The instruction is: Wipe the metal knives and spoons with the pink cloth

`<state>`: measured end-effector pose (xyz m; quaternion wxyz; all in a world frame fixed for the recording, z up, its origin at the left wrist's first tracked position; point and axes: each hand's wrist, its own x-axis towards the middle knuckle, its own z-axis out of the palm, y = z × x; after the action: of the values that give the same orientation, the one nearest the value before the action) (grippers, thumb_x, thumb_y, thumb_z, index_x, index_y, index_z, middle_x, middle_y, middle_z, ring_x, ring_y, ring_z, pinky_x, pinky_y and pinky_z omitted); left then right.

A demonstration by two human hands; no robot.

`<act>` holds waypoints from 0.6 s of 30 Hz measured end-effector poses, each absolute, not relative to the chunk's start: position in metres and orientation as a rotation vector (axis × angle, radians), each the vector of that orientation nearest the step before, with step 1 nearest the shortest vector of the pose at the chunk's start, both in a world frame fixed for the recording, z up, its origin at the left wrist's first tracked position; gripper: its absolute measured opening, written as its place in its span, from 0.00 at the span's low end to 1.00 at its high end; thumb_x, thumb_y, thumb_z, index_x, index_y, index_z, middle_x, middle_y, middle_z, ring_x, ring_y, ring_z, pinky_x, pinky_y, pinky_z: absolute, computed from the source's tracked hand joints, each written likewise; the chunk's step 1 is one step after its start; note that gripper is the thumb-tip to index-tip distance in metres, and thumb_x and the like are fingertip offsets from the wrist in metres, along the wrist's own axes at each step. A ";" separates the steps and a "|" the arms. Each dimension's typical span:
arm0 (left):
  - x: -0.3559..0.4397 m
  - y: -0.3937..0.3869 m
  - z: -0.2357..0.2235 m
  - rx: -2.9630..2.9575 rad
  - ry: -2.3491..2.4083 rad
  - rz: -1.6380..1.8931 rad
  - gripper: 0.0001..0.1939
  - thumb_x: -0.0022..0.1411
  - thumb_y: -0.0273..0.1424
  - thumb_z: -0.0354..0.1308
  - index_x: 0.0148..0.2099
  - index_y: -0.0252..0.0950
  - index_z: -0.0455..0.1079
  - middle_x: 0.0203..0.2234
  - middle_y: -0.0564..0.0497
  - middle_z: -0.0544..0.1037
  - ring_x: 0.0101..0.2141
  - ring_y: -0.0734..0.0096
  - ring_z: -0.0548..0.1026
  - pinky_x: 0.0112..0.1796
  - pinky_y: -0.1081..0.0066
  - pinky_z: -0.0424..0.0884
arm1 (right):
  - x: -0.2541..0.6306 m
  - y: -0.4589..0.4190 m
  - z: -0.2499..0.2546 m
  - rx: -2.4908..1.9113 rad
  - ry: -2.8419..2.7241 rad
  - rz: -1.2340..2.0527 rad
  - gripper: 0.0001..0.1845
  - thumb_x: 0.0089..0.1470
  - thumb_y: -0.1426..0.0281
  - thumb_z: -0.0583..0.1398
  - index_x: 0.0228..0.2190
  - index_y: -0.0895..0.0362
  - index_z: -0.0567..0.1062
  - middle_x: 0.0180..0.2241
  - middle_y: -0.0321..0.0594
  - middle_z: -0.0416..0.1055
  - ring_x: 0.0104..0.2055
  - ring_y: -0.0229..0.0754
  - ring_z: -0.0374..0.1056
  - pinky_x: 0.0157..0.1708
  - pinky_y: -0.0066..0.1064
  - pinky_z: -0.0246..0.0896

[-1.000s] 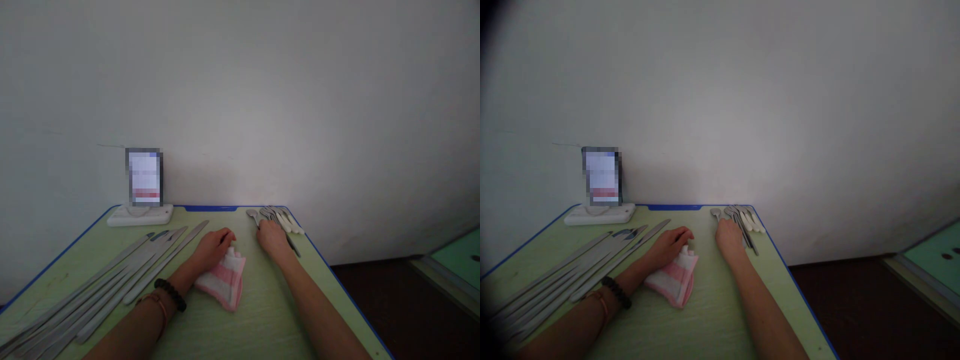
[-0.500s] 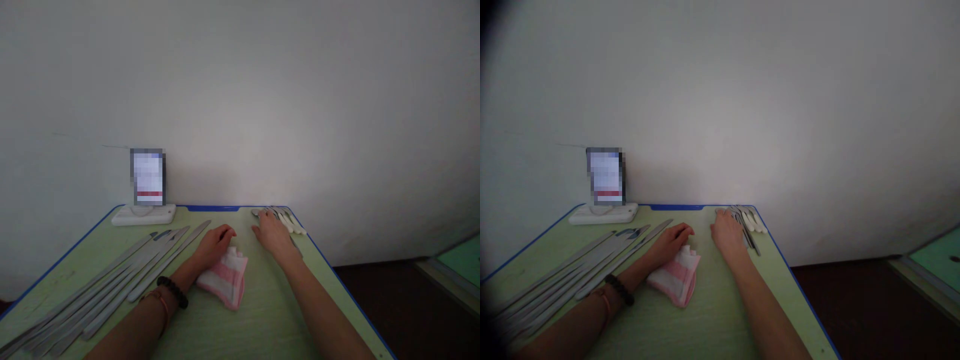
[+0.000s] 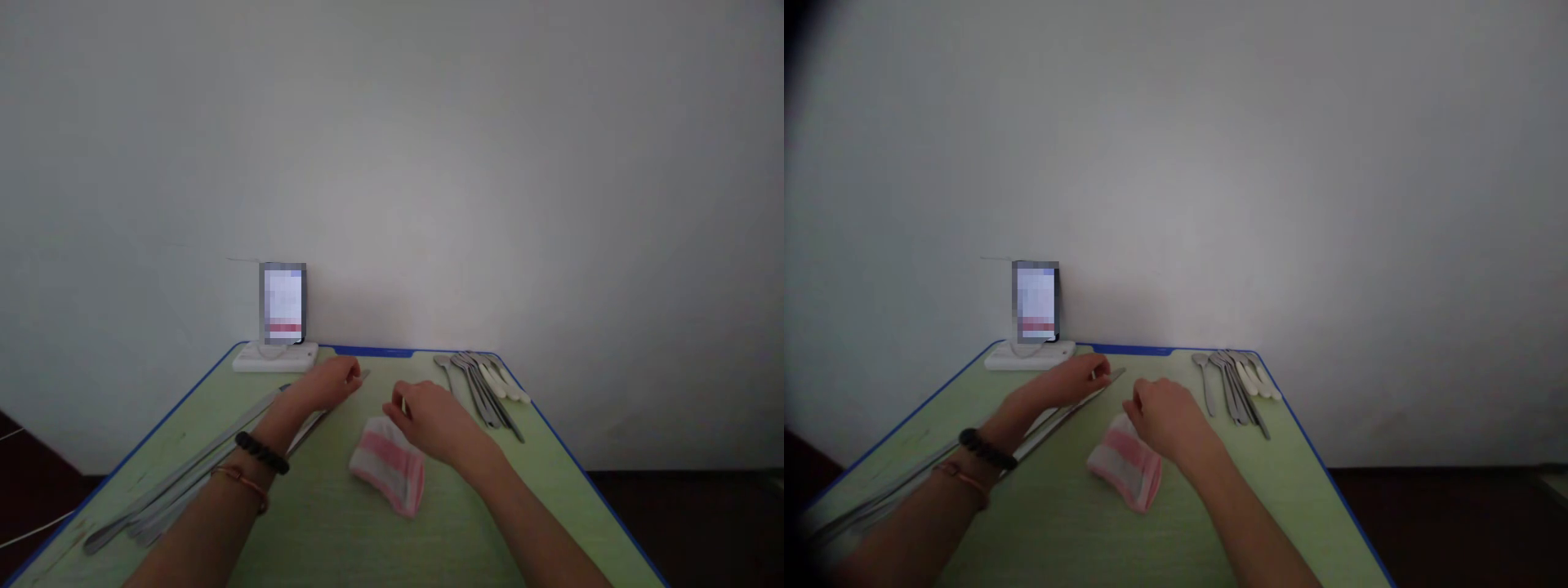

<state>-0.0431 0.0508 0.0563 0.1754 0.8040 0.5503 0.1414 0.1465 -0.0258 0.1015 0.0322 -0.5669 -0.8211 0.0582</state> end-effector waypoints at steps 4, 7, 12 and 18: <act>-0.069 0.049 0.070 2.277 1.749 0.208 0.08 0.52 0.30 0.58 0.36 0.36 0.71 0.36 0.44 0.78 0.37 0.58 0.75 0.36 0.67 0.67 | 0.139 -0.031 0.086 -1.709 -2.722 0.407 0.14 0.55 0.62 0.55 0.33 0.58 0.76 0.32 0.47 0.76 0.33 0.47 0.73 0.26 0.30 0.54; -0.075 0.048 0.071 2.244 1.834 0.087 0.11 0.49 0.31 0.61 0.38 0.36 0.72 0.38 0.42 0.78 0.39 0.53 0.75 0.35 0.64 0.68 | 0.138 -0.026 0.068 -1.711 -2.699 0.543 0.15 0.49 0.59 0.60 0.33 0.58 0.76 0.31 0.44 0.76 0.31 0.46 0.73 0.24 0.28 0.52; -0.085 0.046 0.071 2.127 1.924 -0.055 0.15 0.41 0.31 0.66 0.36 0.37 0.73 0.37 0.43 0.79 0.37 0.53 0.76 0.33 0.65 0.70 | 0.127 -0.022 0.044 -1.733 -2.593 0.278 0.18 0.55 0.57 0.54 0.33 0.58 0.74 0.31 0.46 0.76 0.34 0.47 0.73 0.27 0.31 0.55; -0.117 0.050 0.079 2.027 1.985 -0.109 0.23 0.38 0.35 0.68 0.41 0.37 0.74 0.46 0.41 0.75 0.42 0.51 0.75 0.38 0.64 0.71 | 0.114 -0.024 0.029 -1.667 -2.530 0.116 0.16 0.61 0.62 0.48 0.37 0.56 0.72 0.32 0.43 0.77 0.34 0.45 0.73 0.29 0.30 0.55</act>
<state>-0.1167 0.0499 0.0785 0.1503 0.7058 0.6912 -0.0381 0.1142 -0.0244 0.0291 0.0548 -0.5489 -0.8332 0.0382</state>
